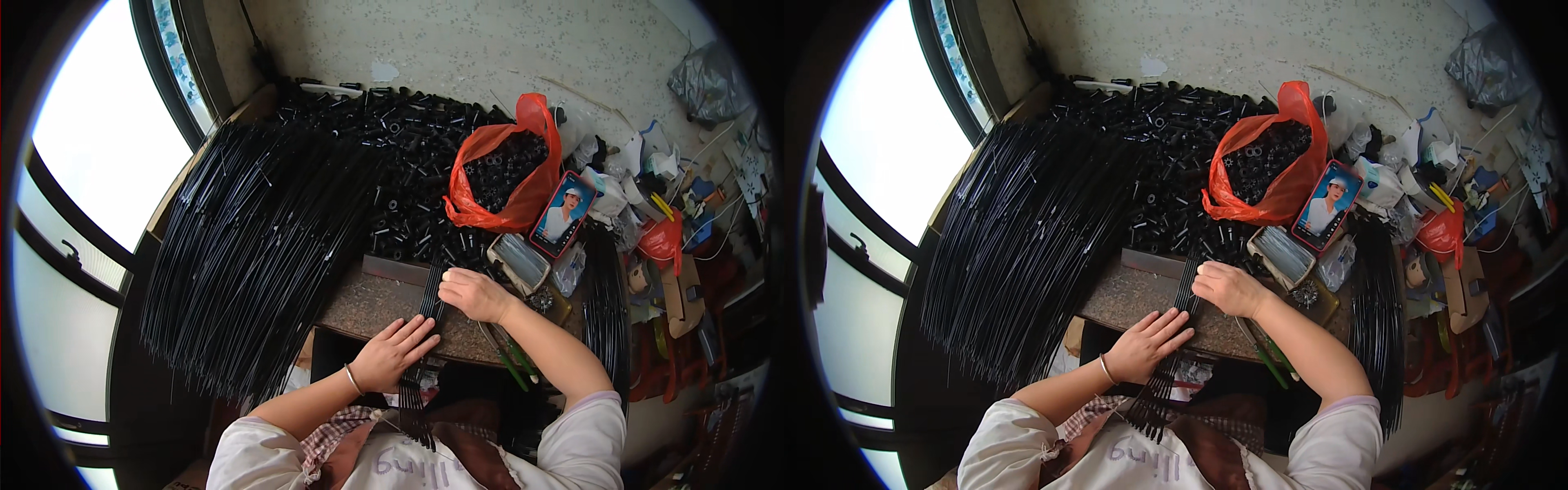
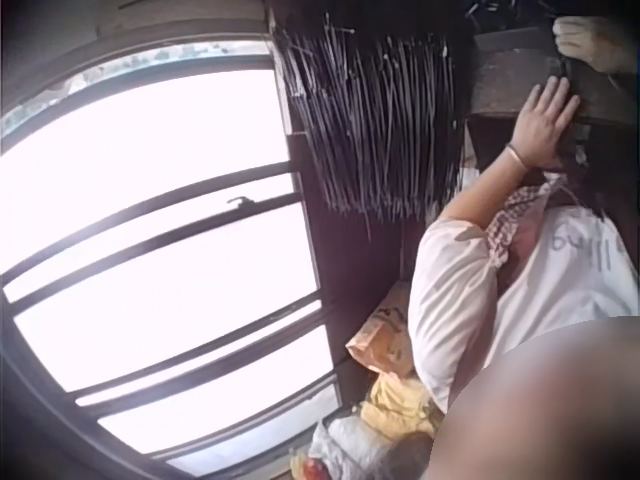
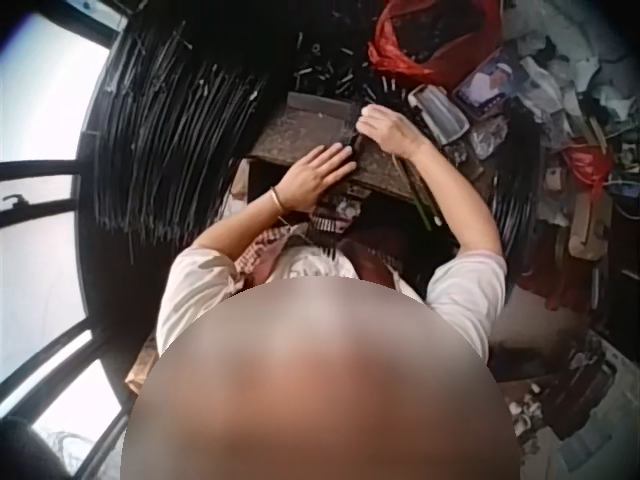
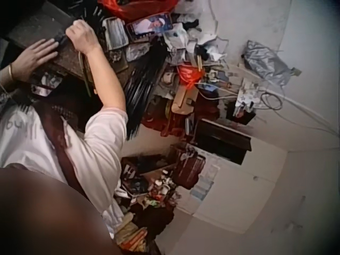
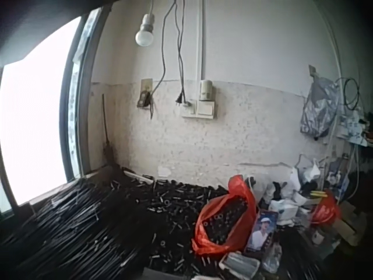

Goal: Bundling black rods and securing them using a connector and pliers.

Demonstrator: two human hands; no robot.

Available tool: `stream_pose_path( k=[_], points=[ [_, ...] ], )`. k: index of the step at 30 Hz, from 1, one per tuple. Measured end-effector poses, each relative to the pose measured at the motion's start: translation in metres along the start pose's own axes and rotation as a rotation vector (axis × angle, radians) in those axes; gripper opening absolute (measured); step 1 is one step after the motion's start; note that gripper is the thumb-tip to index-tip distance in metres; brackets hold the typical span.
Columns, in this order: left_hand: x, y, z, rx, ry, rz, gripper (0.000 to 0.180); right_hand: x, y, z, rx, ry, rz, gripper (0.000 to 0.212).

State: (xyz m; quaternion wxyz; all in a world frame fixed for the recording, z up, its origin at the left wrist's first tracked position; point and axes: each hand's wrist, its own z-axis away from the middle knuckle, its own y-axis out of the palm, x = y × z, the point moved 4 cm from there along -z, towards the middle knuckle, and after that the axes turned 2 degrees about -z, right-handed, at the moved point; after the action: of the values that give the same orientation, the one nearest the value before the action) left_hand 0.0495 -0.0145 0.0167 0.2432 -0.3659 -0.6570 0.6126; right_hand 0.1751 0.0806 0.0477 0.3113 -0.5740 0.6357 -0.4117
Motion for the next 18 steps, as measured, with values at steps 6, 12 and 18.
stream_pose_path(
  k=[6,12,18],
  points=[
    [0.002,0.005,0.000,-0.031,-0.012,0.105,0.074,-0.004,-0.018,-0.001,-0.409,0.309,-0.105,0.006],
    [-0.001,0.005,-0.001,-0.003,0.006,0.181,0.075,-0.009,-0.034,0.022,-0.355,0.727,-0.030,0.008],
    [-0.001,0.005,0.002,0.046,0.034,0.075,0.075,-0.011,-0.016,0.021,-0.144,0.779,-0.143,0.007]
  ],
)
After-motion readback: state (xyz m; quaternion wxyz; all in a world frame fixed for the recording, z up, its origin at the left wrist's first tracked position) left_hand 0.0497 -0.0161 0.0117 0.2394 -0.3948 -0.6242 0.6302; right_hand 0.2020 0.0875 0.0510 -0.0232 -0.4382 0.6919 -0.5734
